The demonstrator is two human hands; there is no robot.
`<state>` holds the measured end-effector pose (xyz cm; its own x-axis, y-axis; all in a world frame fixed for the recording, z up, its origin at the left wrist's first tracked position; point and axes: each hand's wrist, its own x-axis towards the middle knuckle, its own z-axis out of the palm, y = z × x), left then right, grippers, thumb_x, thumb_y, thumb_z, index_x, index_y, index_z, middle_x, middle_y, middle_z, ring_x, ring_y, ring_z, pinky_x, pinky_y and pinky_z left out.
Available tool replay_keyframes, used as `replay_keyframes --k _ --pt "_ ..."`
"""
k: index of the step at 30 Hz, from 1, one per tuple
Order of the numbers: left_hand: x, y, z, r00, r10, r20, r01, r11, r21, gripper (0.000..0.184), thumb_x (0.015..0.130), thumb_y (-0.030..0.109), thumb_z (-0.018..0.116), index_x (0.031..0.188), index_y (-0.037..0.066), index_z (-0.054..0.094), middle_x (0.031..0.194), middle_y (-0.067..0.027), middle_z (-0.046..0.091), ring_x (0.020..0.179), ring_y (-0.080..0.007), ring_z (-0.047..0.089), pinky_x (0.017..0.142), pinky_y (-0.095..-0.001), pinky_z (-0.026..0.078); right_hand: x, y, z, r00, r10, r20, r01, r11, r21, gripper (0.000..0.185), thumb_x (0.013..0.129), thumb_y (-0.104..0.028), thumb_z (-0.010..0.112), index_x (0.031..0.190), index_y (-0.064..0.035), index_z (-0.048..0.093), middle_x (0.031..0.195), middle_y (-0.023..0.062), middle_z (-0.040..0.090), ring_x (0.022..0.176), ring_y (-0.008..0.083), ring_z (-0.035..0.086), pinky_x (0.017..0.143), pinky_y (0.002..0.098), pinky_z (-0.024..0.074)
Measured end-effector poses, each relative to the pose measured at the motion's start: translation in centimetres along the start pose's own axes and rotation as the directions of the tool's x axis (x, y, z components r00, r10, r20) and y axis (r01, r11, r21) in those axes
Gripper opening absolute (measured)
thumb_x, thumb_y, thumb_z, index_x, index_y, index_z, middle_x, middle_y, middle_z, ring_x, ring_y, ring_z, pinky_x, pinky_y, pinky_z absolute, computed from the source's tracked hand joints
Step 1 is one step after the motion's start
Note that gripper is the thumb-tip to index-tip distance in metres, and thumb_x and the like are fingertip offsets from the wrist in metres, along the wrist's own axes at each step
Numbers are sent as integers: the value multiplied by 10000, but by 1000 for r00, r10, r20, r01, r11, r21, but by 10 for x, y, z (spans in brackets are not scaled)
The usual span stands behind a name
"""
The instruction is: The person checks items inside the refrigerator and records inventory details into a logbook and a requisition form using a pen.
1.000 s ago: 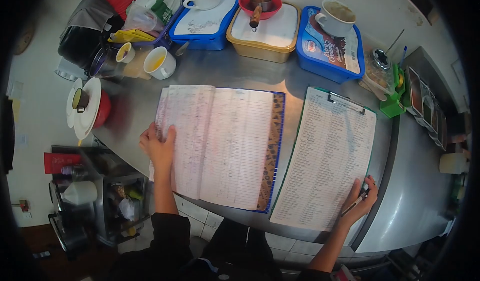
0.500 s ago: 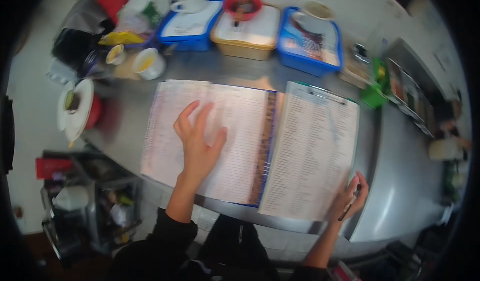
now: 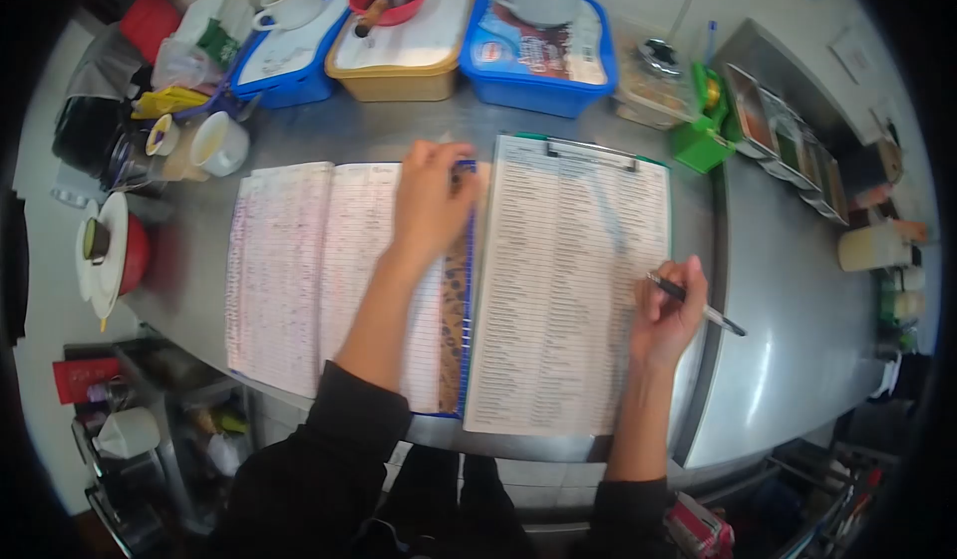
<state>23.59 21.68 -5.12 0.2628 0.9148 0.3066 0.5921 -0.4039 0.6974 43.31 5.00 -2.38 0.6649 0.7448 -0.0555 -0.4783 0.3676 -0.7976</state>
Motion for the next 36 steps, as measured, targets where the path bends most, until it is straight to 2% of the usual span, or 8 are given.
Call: replay_keyframes --k 2,3,7,11,15,18,22,36 --pt "-1 3 -2 999 35 -34 -36 999 -1 234 763 140 635 980 55 614 960 -124 498 938 -297 520 782 -377 462 -4 16 -1 995 -39 -95 25 990 -142 340 939 -272 461 649 -100 410 517 -5 386 392 73 304 365 215 229" --pt "0 3 -2 1000 12 8 -11 991 -132 209 770 132 626 962 52 610 925 -119 513 888 -286 542 750 -375 469 -4 19 4 985 -86 -148 50 971 -234 347 938 -282 466 646 -101 411 510 -12 381 398 70 326 361 208 240" --pt "3 4 -5 983 10 182 48 950 -309 142 784 103 602 912 42 604 814 -105 549 764 -271 582 676 -370 478 -1 26 4 983 -155 -98 84 857 -509 327 911 -245 537 639 -105 420 531 -12 430 413 51 363 355 188 246" --pt "-1 -2 -1 978 171 116 -146 969 -199 148 785 97 614 925 50 621 809 -92 561 794 -226 572 694 -338 461 -4 29 4 978 -185 -100 106 844 -526 310 916 -214 531 645 -108 424 540 -27 421 422 31 344 358 175 227" --pt "-1 -1 -5 978 152 141 -114 963 -244 159 776 92 617 925 38 617 819 -96 560 819 -244 558 727 -352 451 -2 25 -10 932 -299 -206 144 825 -546 282 916 -216 525 672 -102 444 581 -34 408 439 27 348 373 176 237" --pt "-2 1 -2 981 154 117 -125 968 -219 167 773 95 616 921 19 614 817 -98 564 807 -251 550 750 -360 443 5 17 -8 908 -249 -337 138 937 -322 256 903 -231 547 701 -101 459 571 -30 410 426 41 346 383 185 248" --pt "1 4 -1 973 167 162 -139 975 -174 176 777 120 616 926 26 617 795 -94 570 818 -251 551 772 -367 437 8 15 -23 948 -213 -236 140 946 -293 237 897 -226 556 721 -92 472 621 -17 460 438 51 349 406 203 261" --pt "5 4 -4 962 145 232 -91 969 -230 205 790 128 618 964 19 604 786 -94 572 811 -255 537 767 -369 429 9 16 -20 931 -236 -279 141 937 -320 221 911 -216 536 745 -97 451 656 -22 461 463 41 354 412 187 253"
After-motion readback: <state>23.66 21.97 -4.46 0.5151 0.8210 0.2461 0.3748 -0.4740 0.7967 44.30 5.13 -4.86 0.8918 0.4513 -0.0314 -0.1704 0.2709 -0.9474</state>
